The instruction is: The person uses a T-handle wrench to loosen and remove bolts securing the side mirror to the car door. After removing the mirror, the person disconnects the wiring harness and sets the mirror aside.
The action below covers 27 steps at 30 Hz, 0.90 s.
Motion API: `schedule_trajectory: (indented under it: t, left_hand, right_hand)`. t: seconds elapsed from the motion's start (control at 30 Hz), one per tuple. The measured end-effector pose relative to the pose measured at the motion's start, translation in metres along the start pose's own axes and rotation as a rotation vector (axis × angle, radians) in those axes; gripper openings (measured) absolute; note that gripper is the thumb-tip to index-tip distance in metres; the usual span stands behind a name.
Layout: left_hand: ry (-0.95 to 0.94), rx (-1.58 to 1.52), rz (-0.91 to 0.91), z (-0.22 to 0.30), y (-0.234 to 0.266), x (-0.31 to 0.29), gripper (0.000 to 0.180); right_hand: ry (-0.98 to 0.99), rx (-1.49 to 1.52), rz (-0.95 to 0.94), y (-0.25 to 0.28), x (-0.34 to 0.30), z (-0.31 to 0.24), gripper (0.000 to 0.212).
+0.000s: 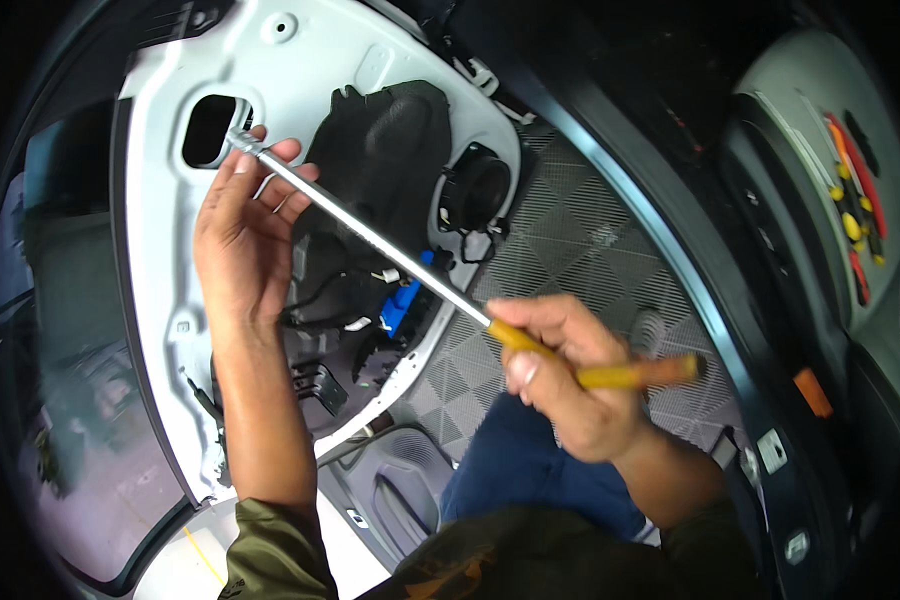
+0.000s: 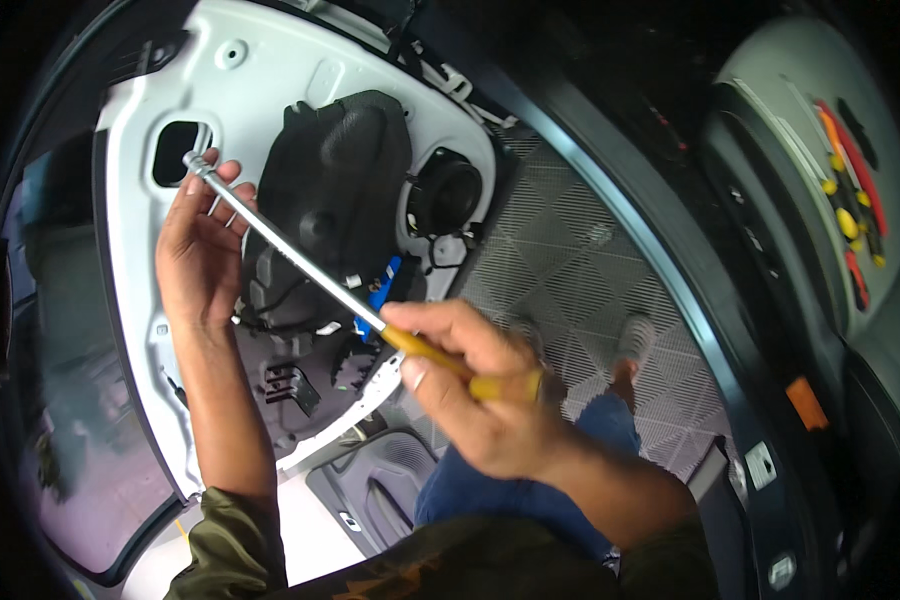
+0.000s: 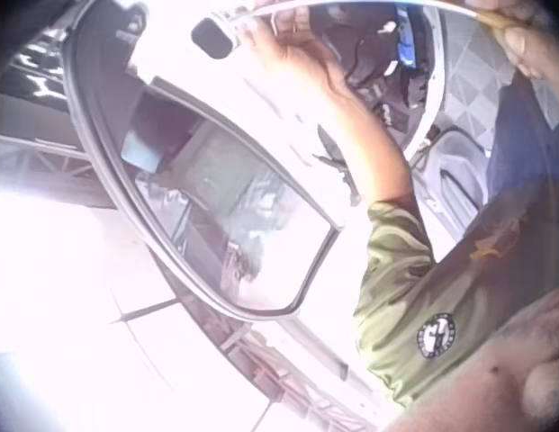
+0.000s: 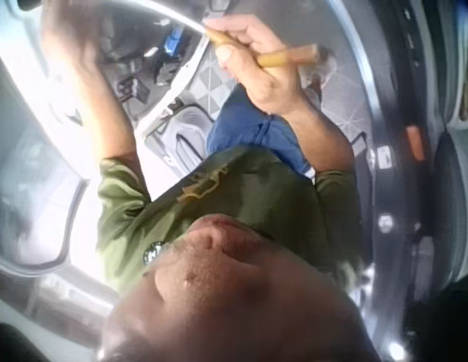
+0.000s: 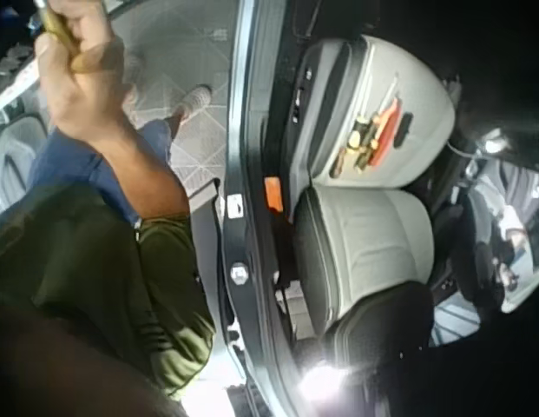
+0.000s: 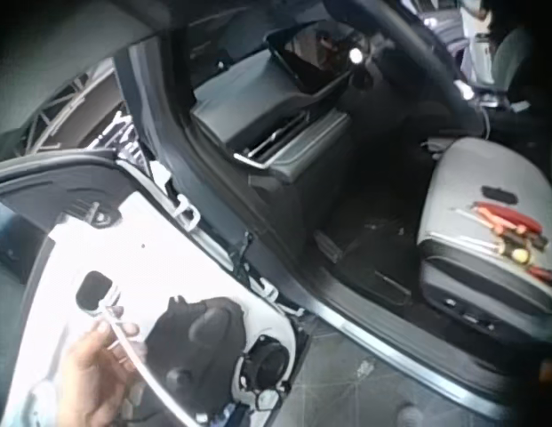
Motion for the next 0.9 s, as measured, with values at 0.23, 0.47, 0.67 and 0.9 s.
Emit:
schedule_trajectory:
  t: [0.23,0.47,0.67,0.9]
  left_hand:
    - [-0.072,0.282,0.082,-0.041,0.023,0.05,0.035]
    - [-0.146,0.384,0.021,-0.057,0.027,0.057,0.047]
    - [-0.18,0.336,-0.086,-0.072,0.037,0.066,0.052]
    - [-0.24,0.486,-0.091,-0.079,0.037,0.06,0.052]
  right_hand:
    - [0.137,0.196,-0.097,0.008,0.095,0.063,0.033]
    - [0.204,0.266,-0.102,0.001,0.142,0.09,0.032]
    - [0.232,0.363,-0.142,0.007,0.173,0.114,0.031]
    - [0.147,0.605,-0.185,0.01,0.198,0.147,0.03]
Point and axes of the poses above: each hand's wrist, its own x-axis towards the middle knuckle, its own y-axis out of the back of the hand, z = x × y, the point moved 4 cm from there along x, towards the middle knuckle, and after that the axes turned 8 degrees about -y, right-handed, at the moved point
